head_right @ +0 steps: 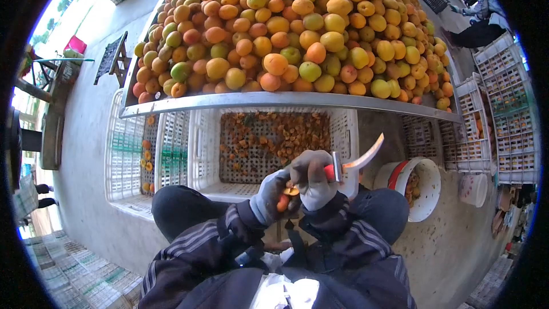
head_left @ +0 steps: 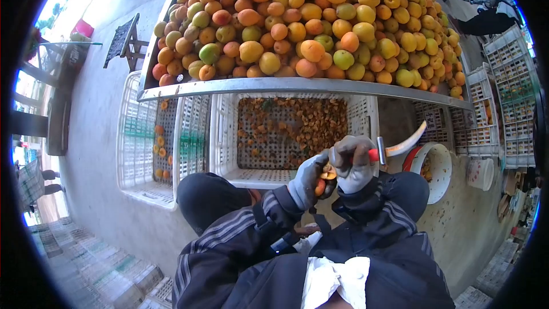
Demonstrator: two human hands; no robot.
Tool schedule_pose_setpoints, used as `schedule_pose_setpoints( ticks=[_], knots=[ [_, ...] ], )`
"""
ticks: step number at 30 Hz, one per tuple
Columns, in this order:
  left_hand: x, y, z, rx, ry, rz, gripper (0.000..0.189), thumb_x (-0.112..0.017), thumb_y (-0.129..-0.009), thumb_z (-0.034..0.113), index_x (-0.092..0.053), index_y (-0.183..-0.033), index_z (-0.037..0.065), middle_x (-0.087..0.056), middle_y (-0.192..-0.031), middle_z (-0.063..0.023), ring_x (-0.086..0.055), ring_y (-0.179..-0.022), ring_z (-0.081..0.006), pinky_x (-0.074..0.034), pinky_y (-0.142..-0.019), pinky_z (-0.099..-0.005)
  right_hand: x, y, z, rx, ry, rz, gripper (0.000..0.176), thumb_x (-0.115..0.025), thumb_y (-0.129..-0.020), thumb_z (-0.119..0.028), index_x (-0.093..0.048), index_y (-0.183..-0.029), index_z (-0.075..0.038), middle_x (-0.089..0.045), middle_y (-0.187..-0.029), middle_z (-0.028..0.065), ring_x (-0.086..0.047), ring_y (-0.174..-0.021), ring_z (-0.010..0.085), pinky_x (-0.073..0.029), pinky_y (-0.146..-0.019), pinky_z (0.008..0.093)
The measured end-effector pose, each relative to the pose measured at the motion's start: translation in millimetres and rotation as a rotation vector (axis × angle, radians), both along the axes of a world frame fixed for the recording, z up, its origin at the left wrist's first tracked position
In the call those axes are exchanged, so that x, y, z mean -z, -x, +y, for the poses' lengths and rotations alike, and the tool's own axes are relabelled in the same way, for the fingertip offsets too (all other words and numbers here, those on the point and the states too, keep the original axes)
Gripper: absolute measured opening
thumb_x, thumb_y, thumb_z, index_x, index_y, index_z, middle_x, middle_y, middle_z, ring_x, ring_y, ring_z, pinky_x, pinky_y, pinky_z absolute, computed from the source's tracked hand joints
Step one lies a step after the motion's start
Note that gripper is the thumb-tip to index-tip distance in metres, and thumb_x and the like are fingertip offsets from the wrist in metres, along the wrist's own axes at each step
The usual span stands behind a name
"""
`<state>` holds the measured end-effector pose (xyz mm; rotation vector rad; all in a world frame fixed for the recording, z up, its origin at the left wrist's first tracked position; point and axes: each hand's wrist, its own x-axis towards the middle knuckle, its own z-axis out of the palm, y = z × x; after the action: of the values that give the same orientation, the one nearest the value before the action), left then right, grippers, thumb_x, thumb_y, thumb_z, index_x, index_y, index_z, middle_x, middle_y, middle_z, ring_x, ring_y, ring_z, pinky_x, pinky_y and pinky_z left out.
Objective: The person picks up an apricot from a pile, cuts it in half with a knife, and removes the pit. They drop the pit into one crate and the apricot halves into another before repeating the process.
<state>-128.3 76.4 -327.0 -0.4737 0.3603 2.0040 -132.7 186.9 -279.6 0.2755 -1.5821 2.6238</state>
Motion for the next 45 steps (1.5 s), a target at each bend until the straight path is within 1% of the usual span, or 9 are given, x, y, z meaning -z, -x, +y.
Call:
schedule_pose_setpoints(
  ticks=[3,8,12,26,30,32,35,40,45],
  knots=[
    [-7,0,8,-0.217,0.120,-0.040,0.041,-0.037,-0.089,0.045,-0.055,-0.083,0.009,-0.054,-0.059,-0.0047,-0.049,-0.042,-0.0178,-0.035,-0.036,-0.0272,5,6,-8,0.258,0.036,-0.073,0.035,-0.047,-0.090,-0.038,-0.053,-0.084,-0.004,-0.050,-0.061,0.0044,-0.039,-0.045,0.0070,-0.030,-0.042,0.0212],
    [-24,-1,22,-0.432,0.184,-0.235,0.036,-0.039,-0.090,0.040,-0.056,-0.094,0.009,-0.060,-0.075,-0.0049,-0.054,-0.052,-0.0172,-0.039,-0.042,-0.0270,0,2,-11,0.187,-0.088,0.023,0.037,-0.042,-0.091,-0.041,-0.052,-0.088,-0.005,-0.042,-0.056,0.0035,-0.031,-0.043,0.0086,-0.023,-0.041,0.0234],
    [-5,-3,9,-0.232,0.107,-0.012,0.029,-0.042,-0.089,0.034,-0.057,-0.086,0.010,-0.058,-0.065,-0.0043,-0.053,-0.045,-0.0167,-0.037,-0.036,-0.0266,-7,-1,-13,0.119,0.004,0.013,0.038,-0.041,-0.091,-0.043,-0.052,-0.088,-0.006,-0.039,-0.054,0.0027,-0.028,-0.041,0.0079,-0.022,-0.041,0.0241],
    [-3,4,-5,0.139,0.012,-0.199,0.037,-0.040,-0.087,0.039,-0.053,-0.072,0.007,-0.050,-0.052,-0.0065,-0.044,-0.032,-0.0186,-0.034,-0.029,-0.0275,-6,0,-10,0.125,0.231,-0.162,0.038,-0.039,-0.091,-0.044,-0.052,-0.085,-0.008,-0.037,-0.053,0.0006,-0.025,-0.039,0.0062,-0.023,-0.039,0.0224],
    [-14,-3,15,-0.325,0.170,-0.051,0.034,-0.041,-0.092,0.032,-0.057,-0.083,0.005,-0.058,-0.072,-0.0054,-0.055,-0.064,-0.0160,-0.044,-0.057,-0.0295,4,3,-11,0.263,0.086,-0.175,0.039,-0.042,-0.090,-0.045,-0.052,-0.085,-0.008,-0.040,-0.055,0.0027,-0.030,-0.040,0.0084,-0.024,-0.038,0.0227],
    [9,-14,15,-0.382,0.699,0.729,0.030,-0.042,-0.093,0.027,-0.057,-0.086,0.002,-0.057,-0.080,-0.0036,-0.049,-0.075,-0.0099,-0.041,-0.067,-0.0284,1,1,-9,0.164,-0.073,0.015,0.040,-0.043,-0.089,-0.046,-0.053,-0.087,-0.008,-0.042,-0.057,0.0034,-0.031,-0.041,0.0094,-0.023,-0.038,0.0232],
    [23,-19,20,-0.489,0.465,0.502,0.032,-0.044,-0.092,0.029,-0.055,-0.083,0.001,-0.055,-0.078,-0.0021,-0.044,-0.071,-0.0084,-0.039,-0.064,-0.0275,-10,-3,-17,0.211,-0.182,0.043,0.040,-0.043,-0.089,-0.047,-0.052,-0.084,-0.008,-0.040,-0.055,0.0023,-0.030,-0.041,0.0086,-0.022,-0.039,0.0232],
    [2,-19,19,-0.480,0.027,0.040,0.027,-0.043,-0.091,0.025,-0.056,-0.100,0.003,-0.061,-0.097,-0.0098,-0.058,-0.088,-0.0209,-0.045,-0.083,-0.0357,-23,3,-16,0.220,0.424,-0.405,0.039,-0.041,-0.090,-0.046,-0.052,-0.079,-0.010,-0.034,-0.051,-0.0010,-0.024,-0.038,0.0060,-0.022,-0.038,0.0221],
    [8,-12,9,-0.356,-0.290,0.033,0.034,-0.042,-0.091,0.030,-0.053,-0.108,0.003,-0.059,-0.106,-0.0124,-0.058,-0.095,-0.0262,-0.045,-0.088,-0.0398,-16,-1,-14,0.174,0.324,-0.280,0.039,-0.041,-0.090,-0.045,-0.052,-0.081,-0.009,-0.035,-0.052,-0.0004,-0.023,-0.038,0.0062,-0.023,-0.038,0.0223]
  ],
)
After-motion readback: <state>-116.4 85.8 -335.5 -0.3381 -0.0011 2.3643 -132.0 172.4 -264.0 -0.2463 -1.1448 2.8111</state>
